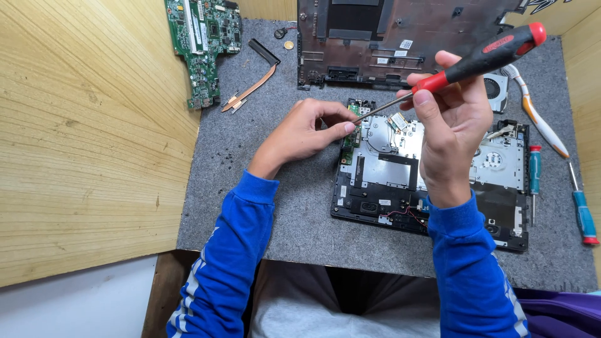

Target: Cleaning a laptop fan and securing internal components into the chassis using a screwdriver and a brush.

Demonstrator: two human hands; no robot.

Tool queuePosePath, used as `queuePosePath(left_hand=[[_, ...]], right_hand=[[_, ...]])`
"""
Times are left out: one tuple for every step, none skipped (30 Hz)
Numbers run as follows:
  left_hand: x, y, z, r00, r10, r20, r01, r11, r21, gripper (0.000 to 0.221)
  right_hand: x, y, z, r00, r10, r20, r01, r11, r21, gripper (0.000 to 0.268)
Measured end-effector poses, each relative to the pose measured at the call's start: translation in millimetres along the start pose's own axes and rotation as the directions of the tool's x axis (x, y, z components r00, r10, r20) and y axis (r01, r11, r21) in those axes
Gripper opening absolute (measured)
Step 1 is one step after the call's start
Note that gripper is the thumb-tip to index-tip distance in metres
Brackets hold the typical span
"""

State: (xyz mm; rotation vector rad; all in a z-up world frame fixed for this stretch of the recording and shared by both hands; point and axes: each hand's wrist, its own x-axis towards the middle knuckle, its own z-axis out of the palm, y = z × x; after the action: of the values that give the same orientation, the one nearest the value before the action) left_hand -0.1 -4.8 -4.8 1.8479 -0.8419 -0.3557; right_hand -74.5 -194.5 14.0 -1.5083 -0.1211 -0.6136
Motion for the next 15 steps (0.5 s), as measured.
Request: queuePosePath(left_hand=[[0,0,1,1.000,0.017,-0.014,-0.016,1.000,0.016,0.018],[0,0,1,0.999,0.034,-0.028,-0.033,0.999,0.032,0.015],[0,-1,0,0.999,0.035,-0.026,-0.034,0.999,0.032,0.015],[1,-1,-1,0.998,0.046,-0.040,-0.044,0.998,0.047,0.015],[1,-2,-2,0.997,0.055,-0.053,-0.052,0.997,0.061,0.016],[-1,-2,-4,0.997,0.055,-0.051,-0.051,0.997,0.059,0.016],[-2,-2,-6,0.990,0.072,-0.119,-0.052,0.986,0.159,0.018],[-3,-2,-8,0.978,0.096,-0.185,-0.046,0.965,0.256,0.020],[-4,-12,-9,0.977,0.098,-0.188,-0.048,0.966,0.253,0.020],[-5,-23,-10,0.971,0.126,-0.205,-0.002,0.855,0.518,0.016],[-6,-33,-13,0.964,0.158,-0.212,0.053,0.668,0.742,0.014],[-6,-34,-14,0.964,0.160,-0.213,0.054,0.668,0.743,0.014],[-6,-35,-15,0.967,0.150,-0.205,0.057,0.656,0.753,0.011],[-6,-36,-16,0.970,0.141,-0.196,0.061,0.644,0.763,0.008],[-5,-35,-17,0.970,0.145,-0.195,0.058,0.642,0.764,0.008]], right_hand=[[0,0,0,1.000,-0.001,0.001,0.001,1.000,-0.003,0.036],[-1,1,0,1.000,-0.002,0.002,0.002,1.000,-0.006,0.035],[0,1,0,1.000,-0.003,0.000,0.003,1.000,-0.006,0.035],[0,1,0,1.000,-0.004,-0.004,0.004,1.000,-0.001,0.035],[-1,1,0,1.000,-0.003,-0.009,0.003,1.000,0.004,0.035],[1,4,-4,1.000,-0.001,-0.010,0.001,1.000,0.003,0.035],[3,6,-8,0.998,-0.035,-0.060,0.035,0.999,0.001,0.036],[5,9,-11,0.992,-0.069,-0.109,0.069,0.998,-0.003,0.037],[7,6,-15,0.992,-0.071,-0.106,0.070,0.998,-0.007,0.037],[9,3,-19,0.985,-0.054,-0.166,0.051,0.998,-0.023,0.036],[11,0,-22,0.973,-0.038,-0.228,0.032,0.999,-0.034,0.035],[12,-2,-24,0.973,-0.040,-0.227,0.034,0.999,-0.033,0.035],[12,-4,-27,0.967,-0.056,-0.250,0.025,0.992,-0.124,0.035],[13,-7,-29,0.959,-0.073,-0.272,0.013,0.977,-0.214,0.036],[14,-5,-31,0.959,-0.077,-0.274,0.018,0.977,-0.214,0.036]])
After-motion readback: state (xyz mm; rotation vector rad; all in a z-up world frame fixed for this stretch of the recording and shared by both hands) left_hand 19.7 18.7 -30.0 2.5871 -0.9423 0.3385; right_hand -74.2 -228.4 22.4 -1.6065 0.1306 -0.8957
